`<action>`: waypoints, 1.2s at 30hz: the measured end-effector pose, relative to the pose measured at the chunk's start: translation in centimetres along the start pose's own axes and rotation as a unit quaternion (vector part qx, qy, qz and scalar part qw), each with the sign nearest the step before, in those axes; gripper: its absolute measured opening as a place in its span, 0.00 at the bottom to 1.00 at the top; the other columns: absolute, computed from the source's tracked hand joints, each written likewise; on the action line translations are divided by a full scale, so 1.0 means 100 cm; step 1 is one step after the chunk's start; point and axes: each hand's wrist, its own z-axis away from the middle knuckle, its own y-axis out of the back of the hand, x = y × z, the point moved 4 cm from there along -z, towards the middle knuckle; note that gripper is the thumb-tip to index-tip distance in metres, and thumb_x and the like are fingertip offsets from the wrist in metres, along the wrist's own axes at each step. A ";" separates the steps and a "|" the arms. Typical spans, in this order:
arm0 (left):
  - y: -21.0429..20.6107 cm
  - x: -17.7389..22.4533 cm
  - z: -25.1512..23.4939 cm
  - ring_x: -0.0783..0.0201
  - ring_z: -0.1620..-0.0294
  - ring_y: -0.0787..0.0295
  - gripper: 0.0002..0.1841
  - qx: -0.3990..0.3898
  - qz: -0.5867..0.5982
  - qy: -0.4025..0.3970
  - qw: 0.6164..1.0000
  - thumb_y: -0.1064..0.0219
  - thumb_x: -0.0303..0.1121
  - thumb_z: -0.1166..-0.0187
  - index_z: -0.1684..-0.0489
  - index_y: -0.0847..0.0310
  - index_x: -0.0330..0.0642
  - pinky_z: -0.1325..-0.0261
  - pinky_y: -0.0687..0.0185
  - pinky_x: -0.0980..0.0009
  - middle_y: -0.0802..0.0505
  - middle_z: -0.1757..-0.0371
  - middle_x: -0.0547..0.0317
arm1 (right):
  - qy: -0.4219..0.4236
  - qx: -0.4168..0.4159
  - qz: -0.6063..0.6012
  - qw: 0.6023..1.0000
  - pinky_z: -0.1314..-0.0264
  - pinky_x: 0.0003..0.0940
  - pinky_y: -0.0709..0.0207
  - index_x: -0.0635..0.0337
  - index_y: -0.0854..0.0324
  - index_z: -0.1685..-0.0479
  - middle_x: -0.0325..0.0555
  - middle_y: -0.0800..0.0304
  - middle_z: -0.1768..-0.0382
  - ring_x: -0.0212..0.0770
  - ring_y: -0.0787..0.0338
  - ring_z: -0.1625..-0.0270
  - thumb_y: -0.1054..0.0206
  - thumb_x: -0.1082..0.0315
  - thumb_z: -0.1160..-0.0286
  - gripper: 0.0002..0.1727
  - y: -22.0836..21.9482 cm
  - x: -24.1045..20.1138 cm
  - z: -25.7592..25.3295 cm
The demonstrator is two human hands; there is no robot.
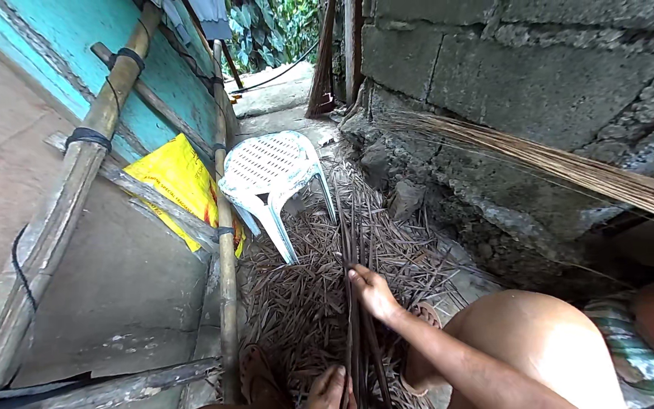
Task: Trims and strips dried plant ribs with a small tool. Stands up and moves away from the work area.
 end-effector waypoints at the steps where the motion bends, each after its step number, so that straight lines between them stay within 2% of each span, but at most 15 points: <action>1: 0.000 -0.002 0.000 0.77 0.91 0.34 0.19 0.006 -0.002 -0.003 1.000 0.64 0.34 0.03 0.61 0.29 0.41 0.88 0.36 0.83 0.25 0.85 0.68 | -0.004 0.019 -0.045 0.999 0.52 0.41 0.21 0.63 0.26 0.21 0.52 0.11 0.53 0.42 0.15 0.60 0.55 0.60 0.05 0.25 0.006 0.002 -0.005; 2: 0.002 -0.001 -0.001 0.77 0.91 0.34 0.19 0.016 -0.001 -0.006 1.000 0.63 0.34 0.03 0.61 0.29 0.40 0.88 0.37 0.83 0.25 0.85 0.67 | -0.015 0.023 -0.102 0.994 0.71 0.32 0.29 0.63 0.25 0.23 0.43 0.20 0.70 0.35 0.25 0.76 0.56 0.61 0.04 0.24 0.009 0.001 -0.005; 3: 0.005 0.002 -0.002 0.77 0.91 0.35 0.19 0.025 -0.003 -0.012 1.000 0.63 0.35 0.03 0.61 0.28 0.40 0.88 0.37 0.84 0.25 0.85 0.67 | -0.035 0.006 -0.163 0.986 0.81 0.27 0.35 0.63 0.27 0.24 0.37 0.29 0.79 0.30 0.32 0.85 0.57 0.60 0.03 0.23 0.009 -0.001 -0.001; 4: 0.008 0.005 -0.003 0.77 0.91 0.35 0.19 0.035 -0.006 -0.017 0.999 0.63 0.35 0.03 0.60 0.28 0.40 0.88 0.37 0.84 0.24 0.85 0.67 | -0.062 -0.028 -0.205 0.976 0.85 0.24 0.38 0.62 0.27 0.26 0.34 0.33 0.83 0.29 0.35 0.88 0.58 0.58 0.03 0.23 0.006 -0.004 0.006; 7: 0.013 0.009 -0.005 0.77 0.91 0.33 0.19 0.051 -0.012 -0.021 0.998 0.62 0.35 0.02 0.58 0.27 0.39 0.88 0.36 0.83 0.24 0.84 0.66 | -0.105 -0.157 -0.204 0.961 0.85 0.22 0.38 0.60 0.21 0.42 0.31 0.33 0.84 0.27 0.35 0.88 0.46 0.54 0.07 0.18 -0.015 -0.009 0.038; 10: 0.012 0.010 -0.005 0.75 0.90 0.29 0.19 0.062 -0.009 -0.025 0.998 0.62 0.35 0.02 0.58 0.26 0.38 0.87 0.32 0.82 0.22 0.84 0.64 | -0.108 -0.247 -0.168 0.948 0.86 0.21 0.43 0.55 0.23 0.63 0.29 0.36 0.88 0.25 0.39 0.89 0.33 0.63 0.17 0.09 -0.039 -0.010 0.060; 16: 0.018 0.009 -0.004 0.70 0.82 0.17 0.18 0.061 0.007 -0.023 0.998 0.60 0.34 0.03 0.51 0.23 0.35 0.75 0.18 0.78 0.14 0.79 0.59 | -0.093 -0.198 -0.187 0.958 0.87 0.21 0.43 0.57 0.24 0.65 0.30 0.36 0.88 0.25 0.39 0.90 0.37 0.69 0.15 0.07 -0.023 -0.014 0.045; 19: 0.018 0.014 -0.002 0.66 0.78 0.12 0.15 0.092 -0.009 -0.025 0.995 0.55 0.31 0.05 0.47 0.21 0.33 0.71 0.11 0.71 0.11 0.74 0.56 | -0.042 -0.187 -0.122 0.974 0.81 0.25 0.39 0.57 0.25 0.66 0.33 0.33 0.84 0.27 0.36 0.86 0.37 0.67 0.15 0.09 -0.021 -0.011 0.043; 23: 0.015 0.010 -0.001 0.58 0.71 0.08 0.17 0.068 -0.022 0.005 0.997 0.59 0.35 0.03 0.39 0.27 0.34 0.62 0.07 0.61 0.12 0.70 0.54 | -0.016 -0.171 -0.061 0.983 0.74 0.29 0.34 0.60 0.22 0.62 0.36 0.31 0.78 0.31 0.32 0.80 0.38 0.66 0.15 0.08 -0.022 -0.010 0.044; 27: 0.017 0.010 -0.002 0.65 0.78 0.13 0.16 0.035 -0.022 -0.007 0.999 0.59 0.33 0.04 0.47 0.24 0.36 0.72 0.12 0.71 0.12 0.75 0.58 | -0.018 -0.138 -0.071 0.988 0.73 0.29 0.34 0.60 0.21 0.60 0.36 0.30 0.78 0.30 0.32 0.80 0.37 0.66 0.15 0.08 -0.013 -0.009 0.038; 29: 0.021 0.010 -0.005 0.71 0.85 0.19 0.16 0.064 0.009 -0.008 0.998 0.58 0.32 0.04 0.54 0.24 0.36 0.80 0.20 0.77 0.17 0.81 0.61 | 0.006 -0.154 -0.056 0.986 0.72 0.30 0.33 0.61 0.22 0.57 0.37 0.29 0.76 0.31 0.31 0.79 0.38 0.59 0.12 0.13 -0.012 -0.009 0.038; 31: 0.027 0.011 -0.009 0.75 0.88 0.27 0.16 0.082 0.069 -0.004 0.994 0.59 0.33 0.03 0.56 0.26 0.38 0.85 0.28 0.82 0.23 0.83 0.65 | 0.051 -0.196 0.022 0.979 0.61 0.40 0.27 0.63 0.20 0.54 0.45 0.24 0.70 0.39 0.23 0.70 0.44 0.49 0.10 0.23 -0.012 -0.016 0.047; 33: 0.032 0.013 -0.010 0.78 0.91 0.33 0.17 0.072 0.128 0.002 0.989 0.61 0.34 0.03 0.59 0.27 0.40 0.88 0.34 0.85 0.26 0.84 0.68 | 0.093 -0.276 0.133 0.947 0.46 0.60 0.23 0.66 0.18 0.47 0.59 0.14 0.61 0.56 0.13 0.54 0.50 0.45 0.09 0.30 -0.020 -0.026 0.063; 34: 0.033 0.014 -0.010 0.79 0.92 0.34 0.17 0.064 0.152 0.005 0.986 0.62 0.34 0.03 0.59 0.27 0.42 0.89 0.35 0.86 0.26 0.85 0.69 | 0.120 -0.314 0.185 0.923 0.43 0.65 0.23 0.66 0.18 0.46 0.62 0.12 0.58 0.61 0.11 0.49 0.51 0.45 0.09 0.30 -0.027 -0.029 0.073; 36: 0.034 0.015 -0.009 0.81 0.94 0.36 0.19 0.058 0.175 0.013 0.983 0.64 0.35 0.03 0.61 0.28 0.44 0.91 0.39 0.87 0.27 0.87 0.71 | 0.177 -0.353 0.247 0.885 0.45 0.67 0.23 0.65 0.19 0.46 0.63 0.11 0.61 0.65 0.10 0.51 0.49 0.47 0.08 0.27 -0.041 -0.032 0.090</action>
